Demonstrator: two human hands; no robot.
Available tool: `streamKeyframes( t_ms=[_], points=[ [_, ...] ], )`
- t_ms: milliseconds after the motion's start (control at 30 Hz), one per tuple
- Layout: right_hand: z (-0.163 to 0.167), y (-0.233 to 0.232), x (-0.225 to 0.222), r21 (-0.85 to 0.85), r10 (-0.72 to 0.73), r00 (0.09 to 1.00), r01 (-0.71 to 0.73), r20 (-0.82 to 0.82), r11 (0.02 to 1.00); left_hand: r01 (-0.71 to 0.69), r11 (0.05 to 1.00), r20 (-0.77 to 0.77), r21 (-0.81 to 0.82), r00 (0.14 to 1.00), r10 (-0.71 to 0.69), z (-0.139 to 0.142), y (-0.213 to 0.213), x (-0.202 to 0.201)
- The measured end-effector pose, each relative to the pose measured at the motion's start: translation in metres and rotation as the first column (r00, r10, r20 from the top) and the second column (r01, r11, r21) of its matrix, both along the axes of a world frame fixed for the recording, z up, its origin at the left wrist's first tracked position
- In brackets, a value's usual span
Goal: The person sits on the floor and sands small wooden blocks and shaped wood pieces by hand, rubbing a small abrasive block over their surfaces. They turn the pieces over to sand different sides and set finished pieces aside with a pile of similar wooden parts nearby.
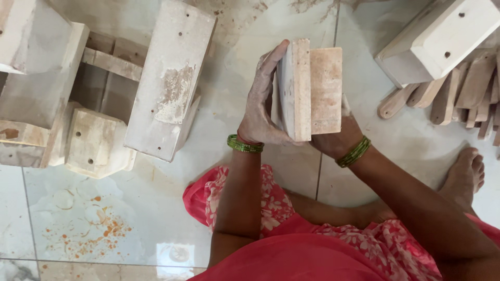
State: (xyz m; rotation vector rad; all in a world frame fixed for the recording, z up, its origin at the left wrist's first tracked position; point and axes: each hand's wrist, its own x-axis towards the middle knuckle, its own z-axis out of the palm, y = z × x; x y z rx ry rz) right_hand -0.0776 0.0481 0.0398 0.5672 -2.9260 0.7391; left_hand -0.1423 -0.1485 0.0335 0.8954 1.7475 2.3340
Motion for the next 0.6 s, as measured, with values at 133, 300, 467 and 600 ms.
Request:
streamKeyframes(
  t_ms=[133, 300, 467, 600],
  points=[
    [-0.005, 0.001, -0.014, -0.179, -0.016, 0.964, 0.066, 0.265, 0.982, -0.010, 1.000, -0.003, -0.011, 1.000, 0.010, 0.003, 0.001, 0.001],
    [-0.015, 0.000, -0.004, -0.131, 0.022, 1.000, -0.024, -0.014, 0.991, -0.019, 1.000, -0.025, -0.014, 1.000, 0.019, 0.005, 0.001, 0.000],
    [-0.026, 0.009, -0.022, -0.790, 0.196, 0.856, 0.321, 0.478, 0.522, -0.012, 1.000, -0.003, -0.003, 1.000, 0.012, 0.007, 0.002, 0.002],
    [-0.030, 0.006, -0.025, -0.793, 0.386, 0.743, 0.607, 0.547, -0.045, -0.010, 1.000, -0.013, -0.022, 1.000, 0.010, 0.008, 0.003, 0.002]
  ],
)
